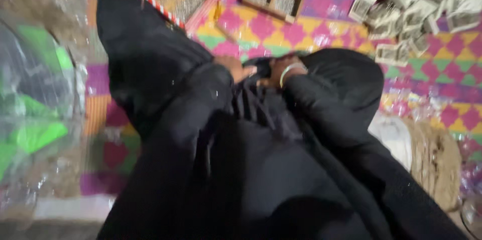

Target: The person assembles a purple electrical switchboard by inserting white switch modules and securing them with nails. They repeatedly pick up nails from a nearby box and hammer them into the switchboard while sitting on the floor.

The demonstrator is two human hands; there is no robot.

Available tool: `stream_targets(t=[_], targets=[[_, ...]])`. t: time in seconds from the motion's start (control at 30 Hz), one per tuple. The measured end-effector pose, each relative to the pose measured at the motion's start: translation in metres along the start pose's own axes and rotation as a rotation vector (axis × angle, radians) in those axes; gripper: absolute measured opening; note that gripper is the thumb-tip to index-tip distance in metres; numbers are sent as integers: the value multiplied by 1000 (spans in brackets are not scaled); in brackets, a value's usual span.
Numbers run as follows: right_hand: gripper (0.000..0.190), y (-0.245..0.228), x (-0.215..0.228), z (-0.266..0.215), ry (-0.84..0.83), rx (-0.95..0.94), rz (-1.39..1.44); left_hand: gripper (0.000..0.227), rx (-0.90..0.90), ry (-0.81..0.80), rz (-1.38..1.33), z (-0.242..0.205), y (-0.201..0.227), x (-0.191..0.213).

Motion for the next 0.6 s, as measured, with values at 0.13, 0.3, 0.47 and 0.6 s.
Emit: stream_targets(t=[0.13, 0.3, 0.47, 0.6], targets=[[86, 5, 7, 0, 45, 69, 31, 84, 103, -31, -172, 18, -19, 3], [72, 2, 9, -13, 98, 121, -23, 56, 75, -110, 4, 58, -30, -15], [72, -2, 10, -13, 114, 132, -20, 36, 11, -105, 224, 91, -54, -42], [76, -9, 10, -9, 89, 173, -12, 28, 76, 81, 149, 98, -70, -36]])
Point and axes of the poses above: each hand's wrist, its own z-axis towards the middle knuckle, its own x-axis out of the back of the hand, y = z × x, the point moved 9 cm from there along z, towards the middle knuckle, and after that the axes turned 1 degree about x, right-handed, at the moved point
